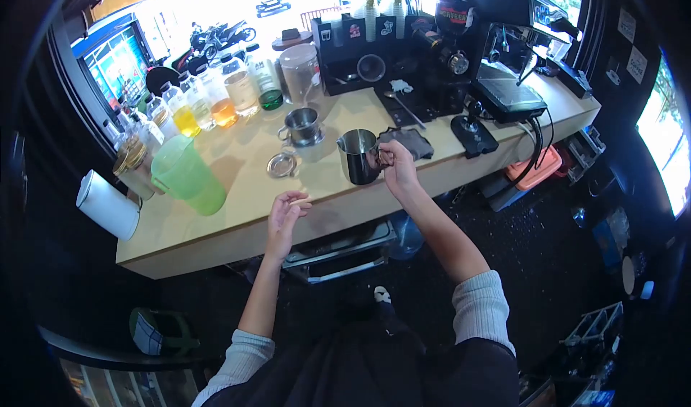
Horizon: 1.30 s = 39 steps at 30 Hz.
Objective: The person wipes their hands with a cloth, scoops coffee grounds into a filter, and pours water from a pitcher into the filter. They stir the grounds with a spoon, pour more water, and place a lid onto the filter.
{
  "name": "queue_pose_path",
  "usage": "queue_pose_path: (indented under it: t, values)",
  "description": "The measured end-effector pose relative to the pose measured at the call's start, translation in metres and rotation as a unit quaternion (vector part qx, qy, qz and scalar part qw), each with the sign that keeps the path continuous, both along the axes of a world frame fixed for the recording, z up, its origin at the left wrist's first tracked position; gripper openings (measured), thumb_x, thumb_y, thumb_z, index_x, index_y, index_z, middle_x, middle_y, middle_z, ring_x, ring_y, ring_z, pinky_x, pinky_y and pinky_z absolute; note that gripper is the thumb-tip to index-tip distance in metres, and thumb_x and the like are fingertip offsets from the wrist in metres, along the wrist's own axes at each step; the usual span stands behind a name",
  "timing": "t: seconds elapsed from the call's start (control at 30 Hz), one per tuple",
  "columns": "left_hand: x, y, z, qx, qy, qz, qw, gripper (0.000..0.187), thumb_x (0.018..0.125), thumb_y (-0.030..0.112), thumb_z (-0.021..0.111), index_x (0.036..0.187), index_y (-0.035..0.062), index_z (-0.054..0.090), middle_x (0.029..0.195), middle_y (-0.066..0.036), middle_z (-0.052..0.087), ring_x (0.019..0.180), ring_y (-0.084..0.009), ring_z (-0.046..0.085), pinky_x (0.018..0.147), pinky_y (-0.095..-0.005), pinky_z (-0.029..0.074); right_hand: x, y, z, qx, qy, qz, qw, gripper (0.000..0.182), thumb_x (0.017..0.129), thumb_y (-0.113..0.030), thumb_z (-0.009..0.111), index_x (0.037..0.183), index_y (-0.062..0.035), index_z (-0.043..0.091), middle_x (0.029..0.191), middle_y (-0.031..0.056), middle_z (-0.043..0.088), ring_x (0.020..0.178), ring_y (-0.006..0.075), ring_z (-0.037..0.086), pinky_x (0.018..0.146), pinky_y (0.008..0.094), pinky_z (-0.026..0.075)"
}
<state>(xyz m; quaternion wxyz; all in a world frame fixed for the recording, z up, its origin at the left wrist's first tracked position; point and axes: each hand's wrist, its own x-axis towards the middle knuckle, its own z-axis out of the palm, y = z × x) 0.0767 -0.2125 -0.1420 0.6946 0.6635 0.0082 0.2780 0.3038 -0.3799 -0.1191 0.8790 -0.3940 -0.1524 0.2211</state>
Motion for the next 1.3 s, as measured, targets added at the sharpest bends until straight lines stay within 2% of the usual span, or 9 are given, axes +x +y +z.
queue_pose_path:
  t: [0.33, 0.67, 0.87, 0.93, 0.97, 1.07, 1.13, 1.27, 1.3]
  values:
    - [0.110, -0.030, 0.013, 0.004, 0.022, -0.046, 0.999, 0.031, 0.095, 0.010, 0.052, 0.123, 0.0009, 0.044, 0.120, -0.012, 0.054, 0.107, -0.0176, 0.056, 0.094, -0.0326, 0.044, 0.122, 0.056, 0.011, 0.010, -0.017, 0.011, 1.000, 0.028, 0.085, -0.001, 0.055, 0.063, -0.0107, 0.042, 0.061, -0.0031, 0.035, 0.056, 0.0079, 0.035, 0.061, 0.0218, 0.041]
    - [0.165, -0.039, 0.019, 0.004, 0.037, -0.011, 0.999, 0.031, 0.095, 0.007, 0.050, 0.124, 0.0004, 0.043, 0.120, -0.012, 0.054, 0.107, -0.0181, 0.055, 0.094, -0.0329, 0.044, 0.186, 0.093, -0.006, -0.053, -0.101, 0.066, 0.991, 0.024, 0.087, -0.007, 0.059, 0.066, -0.0086, 0.047, 0.064, -0.0024, 0.044, 0.061, 0.0075, 0.039, 0.061, 0.0238, 0.032]
    - [0.192, -0.038, 0.021, -0.038, 0.011, 0.022, 0.999, 0.040, 0.099, 0.030, 0.042, 0.130, 0.0038, 0.038, 0.126, -0.016, 0.052, 0.111, -0.0232, 0.056, 0.092, -0.0355, 0.044, 0.204, 0.067, -0.011, -0.209, -0.174, 0.145, 0.952, 0.019, 0.088, -0.019, 0.063, 0.096, -0.0018, 0.059, 0.089, 0.0071, 0.060, 0.083, 0.0158, 0.057, 0.078, 0.0281, 0.044]
    - [0.197, -0.040, 0.028, -0.093, -0.062, 0.012, 0.994, 0.046, 0.099, 0.035, 0.041, 0.132, 0.0036, 0.035, 0.129, -0.017, 0.051, 0.116, -0.0237, 0.052, 0.094, -0.0370, 0.044, 0.176, 0.035, 0.003, -0.284, -0.460, -0.063, 0.839, 0.035, 0.089, -0.025, 0.063, 0.111, 0.0002, 0.053, 0.105, 0.0115, 0.055, 0.100, 0.0185, 0.055, 0.090, 0.0322, 0.044]
    - [0.200, -0.036, 0.025, -0.073, -0.074, -0.005, 0.995, 0.054, 0.099, 0.043, 0.037, 0.137, 0.0058, 0.032, 0.136, -0.018, 0.045, 0.123, -0.0263, 0.048, 0.095, -0.0390, 0.043, 0.168, 0.012, 0.004, -0.322, -0.539, -0.054, 0.776, 0.050, 0.085, -0.026, 0.067, 0.123, 0.0002, 0.048, 0.121, 0.0166, 0.050, 0.109, 0.0261, 0.052, 0.094, 0.0360, 0.043]
    - [0.208, -0.044, 0.028, -0.095, -0.094, -0.011, 0.991, 0.066, 0.096, 0.056, 0.029, 0.143, 0.0097, 0.028, 0.144, -0.017, 0.039, 0.129, -0.0298, 0.043, 0.095, -0.0432, 0.045, 0.110, -0.035, -0.008, -0.374, -0.587, -0.097, 0.711, 0.043, 0.084, -0.025, 0.066, 0.119, -0.0041, 0.054, 0.126, 0.0199, 0.049, 0.119, 0.0337, 0.046, 0.098, 0.0403, 0.038]
    - [0.213, -0.049, 0.031, -0.113, -0.098, -0.051, 0.987, 0.070, 0.095, 0.060, 0.027, 0.145, 0.0106, 0.025, 0.147, -0.017, 0.035, 0.132, -0.0307, 0.040, 0.095, -0.0440, 0.045, 0.090, -0.055, -0.016, -0.414, -0.715, -0.144, 0.544, 0.036, 0.085, -0.021, 0.064, 0.116, -0.0031, 0.059, 0.122, 0.0179, 0.056, 0.117, 0.0317, 0.050, 0.095, 0.0396, 0.041]
    - [0.219, -0.066, 0.043, -0.119, -0.077, -0.129, 0.982, 0.082, 0.091, 0.069, 0.023, 0.149, 0.0120, 0.018, 0.151, -0.016, 0.027, 0.136, -0.0325, 0.034, 0.096, -0.0462, 0.046, 0.103, -0.063, -0.010, -0.436, -0.593, -0.064, 0.674, 0.028, 0.091, -0.020, 0.058, 0.111, -0.0003, 0.062, 0.104, 0.0155, 0.064, 0.103, 0.0269, 0.060, 0.086, 0.0372, 0.047]
    - [0.220, -0.069, 0.043, -0.116, -0.079, -0.134, 0.981, 0.082, 0.091, 0.069, 0.023, 0.149, 0.0120, 0.018, 0.151, -0.016, 0.027, 0.136, -0.0325, 0.034, 0.096, -0.0462, 0.046, 0.103, -0.064, -0.001, -0.374, -0.453, -0.048, 0.808, 0.026, 0.092, -0.018, 0.057, 0.109, 0.0012, 0.062, 0.096, 0.0143, 0.065, 0.094, 0.0252, 0.062, 0.081, 0.0356, 0.048]
